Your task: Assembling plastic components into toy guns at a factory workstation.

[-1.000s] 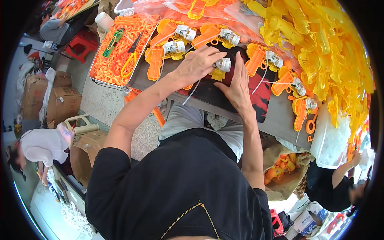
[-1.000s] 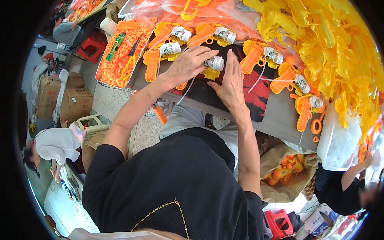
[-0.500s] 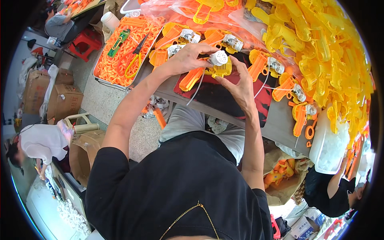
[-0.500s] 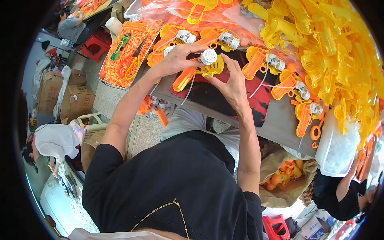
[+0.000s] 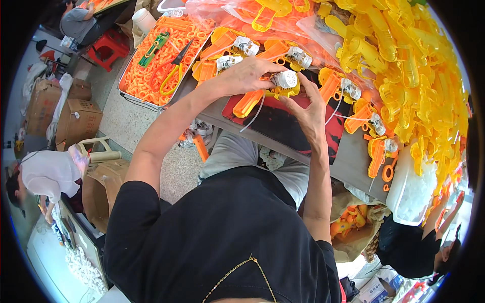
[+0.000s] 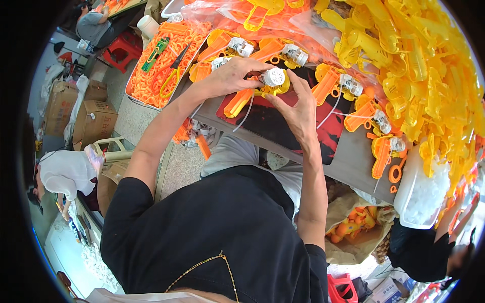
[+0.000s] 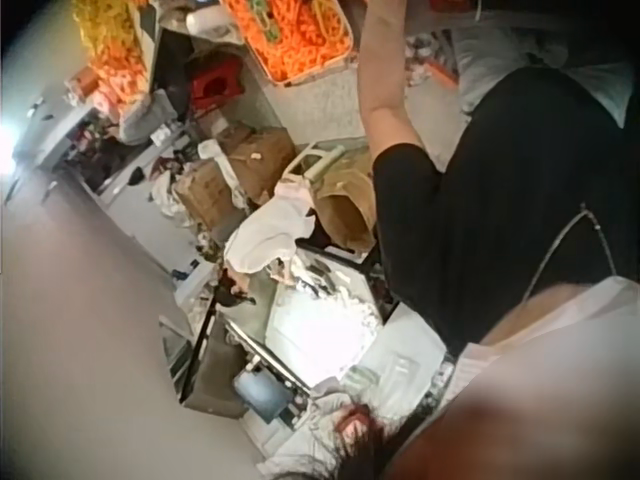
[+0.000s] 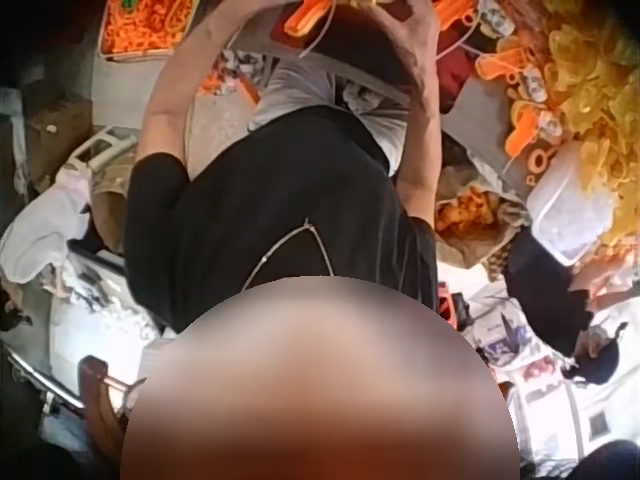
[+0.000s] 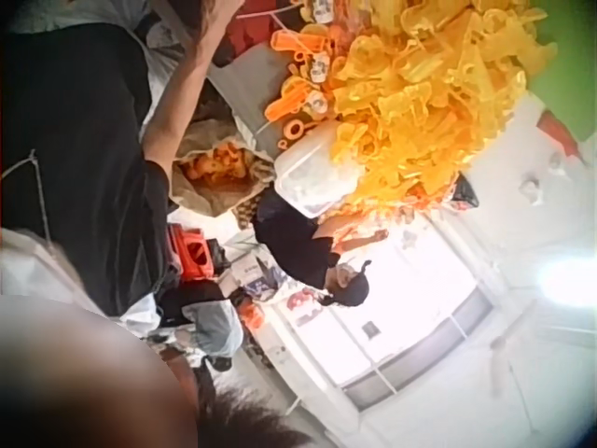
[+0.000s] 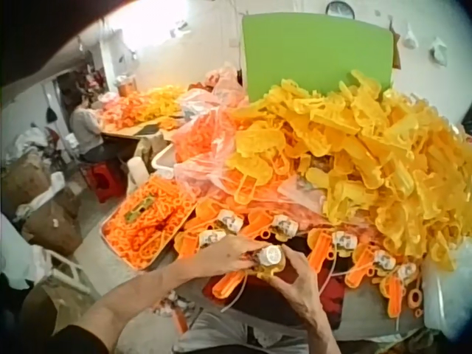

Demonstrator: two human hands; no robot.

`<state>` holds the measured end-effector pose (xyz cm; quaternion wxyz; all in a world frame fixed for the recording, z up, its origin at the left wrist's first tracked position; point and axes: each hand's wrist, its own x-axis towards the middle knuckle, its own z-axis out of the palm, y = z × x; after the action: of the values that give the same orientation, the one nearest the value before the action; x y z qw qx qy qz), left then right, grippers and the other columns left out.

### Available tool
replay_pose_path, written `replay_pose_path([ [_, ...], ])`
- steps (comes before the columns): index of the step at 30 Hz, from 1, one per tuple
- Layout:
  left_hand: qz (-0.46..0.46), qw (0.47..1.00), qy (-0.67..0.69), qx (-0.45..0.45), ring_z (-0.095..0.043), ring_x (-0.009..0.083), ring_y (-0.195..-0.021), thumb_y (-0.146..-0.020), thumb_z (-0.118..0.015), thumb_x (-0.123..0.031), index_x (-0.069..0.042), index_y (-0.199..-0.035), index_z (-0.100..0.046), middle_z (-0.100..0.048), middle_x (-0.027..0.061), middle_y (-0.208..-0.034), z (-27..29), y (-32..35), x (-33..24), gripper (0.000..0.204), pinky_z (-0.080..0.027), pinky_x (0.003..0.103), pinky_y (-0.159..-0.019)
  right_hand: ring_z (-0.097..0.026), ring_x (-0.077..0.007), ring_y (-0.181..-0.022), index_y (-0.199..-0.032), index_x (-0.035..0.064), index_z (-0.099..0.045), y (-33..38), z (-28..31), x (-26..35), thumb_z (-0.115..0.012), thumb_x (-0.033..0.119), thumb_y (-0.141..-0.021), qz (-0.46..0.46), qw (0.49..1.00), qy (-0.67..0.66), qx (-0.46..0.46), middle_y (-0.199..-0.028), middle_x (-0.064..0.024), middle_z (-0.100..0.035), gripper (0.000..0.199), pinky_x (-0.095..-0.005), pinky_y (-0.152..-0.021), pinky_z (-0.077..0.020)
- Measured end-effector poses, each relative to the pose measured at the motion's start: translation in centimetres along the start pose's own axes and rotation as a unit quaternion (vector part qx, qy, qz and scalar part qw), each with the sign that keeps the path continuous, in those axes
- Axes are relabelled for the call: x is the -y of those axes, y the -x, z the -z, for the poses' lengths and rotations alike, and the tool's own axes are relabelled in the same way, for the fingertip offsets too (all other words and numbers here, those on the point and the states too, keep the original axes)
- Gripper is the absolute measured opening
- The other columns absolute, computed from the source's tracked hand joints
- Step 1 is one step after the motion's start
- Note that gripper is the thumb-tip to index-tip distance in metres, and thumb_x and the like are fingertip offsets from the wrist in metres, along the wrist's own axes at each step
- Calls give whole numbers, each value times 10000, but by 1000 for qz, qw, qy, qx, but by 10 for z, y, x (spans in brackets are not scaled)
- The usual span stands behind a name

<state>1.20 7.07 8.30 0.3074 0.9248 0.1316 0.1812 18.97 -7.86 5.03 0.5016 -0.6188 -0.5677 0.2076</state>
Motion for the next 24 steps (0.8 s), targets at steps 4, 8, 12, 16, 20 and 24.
replay_pose_path([
  [4, 16, 999, 45, 3, -701, 307, -1067, -840, -740, -114, -54, -1356, -620, -722, 166, -1181, 0, 0, 4, 532, -522, 383, -948, -633, -261, -1124, -1415, -25, -545, 0, 1, 2, -874, 252, -792, -16, 1000, -9, -2, -1234, -170, -637, 757, -378, -985, -500],
  [8, 15, 999, 49, -6, -707, 294, -1080, -835, -740, -108, -46, -1358, -618, -721, 165, -1197, -3, 1, 7, 541, -524, 375, -950, -631, -264, -1152, -1416, -25, -544, 1, -1, -3, -873, 245, -794, -18, 1000, -8, -3, -1262, -175, -634, 754, -379, -1002, -497],
  [12, 14, 998, 61, -18, -715, 280, -1074, -835, -740, -99, -33, -1346, -624, -728, 159, -1189, -1, 1, 6, 528, -525, 362, -949, -639, -192, -1123, -1444, 1, -529, 1, -2, -5, -844, 124, -821, -3, 1000, 0, -7, -1245, -112, -638, 708, -324, -1003, -507],
  [16, 31, 997, 77, 1, -717, 293, -1064, -842, -738, -108, -37, -1331, -637, -728, 170, -1175, 2, 1, 1, 505, -526, 360, -938, -646, -192, -1118, -1445, -7, -524, 0, -3, -7, -845, 116, -820, -6, 1000, -1, -5, -1241, -109, -643, 713, -319, -1002, -514],
  [20, 21, 1000, 11, -2, -707, 320, -1022, -860, -734, -126, -69, -1361, -625, -729, 176, -1123, -5, 1, -2, 516, -534, 382, -889, -644, -188, -1125, -1442, -18, -523, 0, -5, -5, -850, 117, -816, -17, 1000, -21, -9, -1233, -105, -650, 718, -324, -1011, -512],
  [24, -12, 999, -35, -27, -691, 334, -961, -880, -721, -129, -93, -1404, -591, -722, 175, -1067, -13, 0, -3, 541, -530, 415, -834, -653, -184, -1105, -1445, -40, -505, 3, -9, -3, -869, 115, -795, -17, 999, -9, -34, -1215, -116, -673, 761, -329, -995, -523],
])
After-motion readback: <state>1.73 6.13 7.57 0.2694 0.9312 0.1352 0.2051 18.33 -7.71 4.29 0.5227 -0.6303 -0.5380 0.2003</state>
